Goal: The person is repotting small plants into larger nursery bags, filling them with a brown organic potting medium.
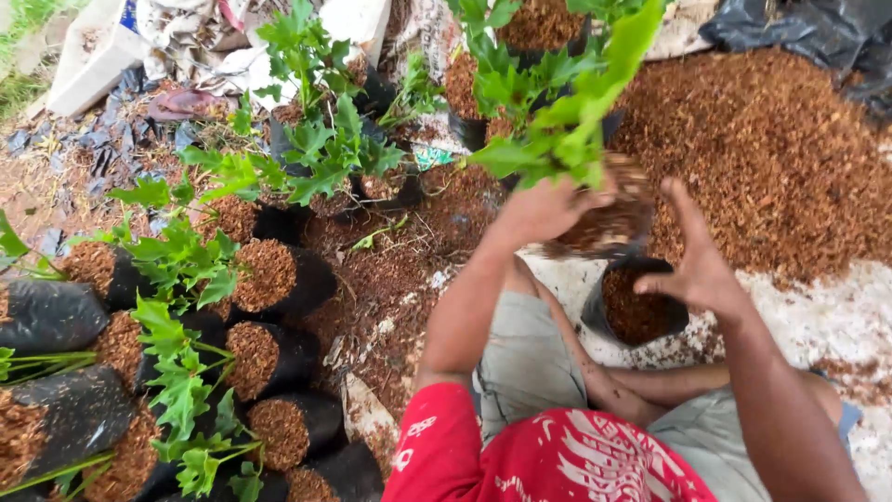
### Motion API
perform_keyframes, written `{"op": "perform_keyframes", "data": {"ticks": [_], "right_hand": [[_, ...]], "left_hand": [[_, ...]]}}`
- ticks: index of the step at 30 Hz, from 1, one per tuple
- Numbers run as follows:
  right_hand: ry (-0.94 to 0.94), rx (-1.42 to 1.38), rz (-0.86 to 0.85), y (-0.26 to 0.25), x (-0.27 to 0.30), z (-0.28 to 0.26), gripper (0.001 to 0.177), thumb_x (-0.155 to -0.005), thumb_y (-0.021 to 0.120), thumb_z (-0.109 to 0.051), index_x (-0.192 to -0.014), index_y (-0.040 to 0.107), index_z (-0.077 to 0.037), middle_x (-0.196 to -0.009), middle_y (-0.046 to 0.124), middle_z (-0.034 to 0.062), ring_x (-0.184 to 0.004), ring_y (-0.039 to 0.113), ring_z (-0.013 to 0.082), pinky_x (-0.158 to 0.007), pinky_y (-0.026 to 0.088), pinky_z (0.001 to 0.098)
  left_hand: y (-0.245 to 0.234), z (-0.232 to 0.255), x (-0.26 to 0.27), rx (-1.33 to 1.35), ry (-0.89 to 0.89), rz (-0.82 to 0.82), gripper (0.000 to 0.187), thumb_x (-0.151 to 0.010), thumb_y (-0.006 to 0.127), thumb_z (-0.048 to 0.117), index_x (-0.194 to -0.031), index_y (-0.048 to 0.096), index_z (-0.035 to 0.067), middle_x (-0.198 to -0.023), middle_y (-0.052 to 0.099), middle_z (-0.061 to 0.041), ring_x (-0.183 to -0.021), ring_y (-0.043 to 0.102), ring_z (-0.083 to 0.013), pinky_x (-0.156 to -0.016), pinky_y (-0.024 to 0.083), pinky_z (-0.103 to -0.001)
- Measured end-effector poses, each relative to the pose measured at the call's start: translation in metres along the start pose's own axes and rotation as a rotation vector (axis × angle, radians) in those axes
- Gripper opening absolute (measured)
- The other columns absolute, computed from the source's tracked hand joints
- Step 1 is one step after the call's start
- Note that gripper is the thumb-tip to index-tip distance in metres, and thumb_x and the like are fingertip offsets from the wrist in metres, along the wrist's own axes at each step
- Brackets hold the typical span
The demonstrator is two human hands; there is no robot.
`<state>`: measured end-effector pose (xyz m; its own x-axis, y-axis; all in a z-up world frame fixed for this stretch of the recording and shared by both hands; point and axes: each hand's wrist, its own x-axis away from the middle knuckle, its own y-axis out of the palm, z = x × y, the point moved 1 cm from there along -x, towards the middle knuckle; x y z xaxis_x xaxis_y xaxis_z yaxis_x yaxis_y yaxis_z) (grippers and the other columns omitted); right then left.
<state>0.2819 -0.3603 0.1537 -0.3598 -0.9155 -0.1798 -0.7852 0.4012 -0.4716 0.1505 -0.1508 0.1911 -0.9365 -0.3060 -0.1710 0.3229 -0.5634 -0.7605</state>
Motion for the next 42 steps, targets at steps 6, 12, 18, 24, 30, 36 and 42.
{"op": "perform_keyframes", "data": {"ticks": [6,12,18,24,30,36,42], "right_hand": [[-0.031,0.012,0.228,-0.045,0.034,0.031,0.115,-0.047,0.090,-0.012,-0.146,0.035,0.008,-0.131,0.057,0.0293,-0.124,0.058,0.0438,-0.112,0.045,0.0569],[0.209,-0.530,0.679,0.005,0.112,0.128,0.098,-0.058,0.097,-0.029,-0.138,0.043,-0.009,-0.109,0.055,0.0070,-0.101,0.064,0.0202,-0.080,0.054,0.0303],[0.353,-0.961,0.833,0.066,0.143,0.146,0.086,-0.063,0.093,-0.022,-0.137,0.053,-0.004,-0.114,0.060,0.0185,-0.103,0.063,0.0344,-0.083,0.055,0.0490],[0.490,-1.065,0.654,0.029,0.140,0.086,0.148,-0.056,0.087,-0.069,-0.167,0.014,-0.005,-0.167,0.014,0.0336,-0.152,0.020,0.0489,-0.122,0.019,0.0593],[0.318,-0.994,0.742,0.027,0.146,0.158,0.087,-0.060,0.095,-0.026,-0.131,0.058,0.006,-0.113,0.067,0.0213,-0.104,0.068,0.0364,-0.093,0.053,0.0516],[0.641,-0.796,1.013,0.004,0.123,0.149,0.093,-0.069,0.099,-0.048,-0.126,0.051,0.006,-0.098,0.058,0.0243,-0.088,0.066,0.0401,-0.073,0.053,0.0622],[0.711,-1.170,0.862,-0.009,0.091,0.179,0.084,-0.077,0.088,-0.058,-0.131,0.057,0.000,-0.106,0.066,0.0176,-0.095,0.071,0.0387,-0.075,0.058,0.0554]], "left_hand": [[0.048,0.075,-0.062,0.339,0.334,-0.047,0.008,-0.083,0.069,0.022,-0.084,0.073,0.014,-0.082,0.078,0.003,-0.080,0.073,-0.0145,-0.090,0.054,-0.039],[0.123,0.050,-0.076,0.611,0.389,0.040,0.055,-0.091,0.085,0.027,-0.138,0.063,0.012,-0.133,0.067,-0.012,-0.131,0.062,-0.0319,-0.116,0.048,-0.045],[0.154,0.065,0.013,0.552,-0.284,-0.448,0.136,-0.065,0.082,0.060,-0.165,0.005,0.008,-0.157,0.028,-0.042,-0.140,0.036,-0.0590,-0.120,0.030,-0.068],[0.193,0.042,0.031,0.778,-0.384,-0.455,0.148,-0.065,0.087,0.071,-0.162,0.002,-0.001,-0.165,0.010,-0.034,-0.150,0.018,-0.0546,-0.120,0.022,-0.073],[0.171,0.090,0.007,0.722,-0.295,-0.453,0.144,-0.068,0.086,0.070,-0.160,0.003,-0.005,-0.161,0.016,-0.036,-0.148,0.016,-0.0582,-0.116,0.016,-0.081],[0.201,0.061,-0.022,0.601,-0.383,-0.244,0.077,-0.073,0.091,0.061,-0.120,0.067,0.004,-0.104,0.072,-0.018,-0.102,0.072,-0.0343,-0.087,0.059,-0.057],[0.183,0.094,-0.084,0.446,-0.520,-0.440,0.123,-0.077,0.059,0.089,-0.162,0.027,0.007,-0.158,0.036,-0.032,-0.140,0.045,-0.0507,-0.102,0.047,-0.067]]}}
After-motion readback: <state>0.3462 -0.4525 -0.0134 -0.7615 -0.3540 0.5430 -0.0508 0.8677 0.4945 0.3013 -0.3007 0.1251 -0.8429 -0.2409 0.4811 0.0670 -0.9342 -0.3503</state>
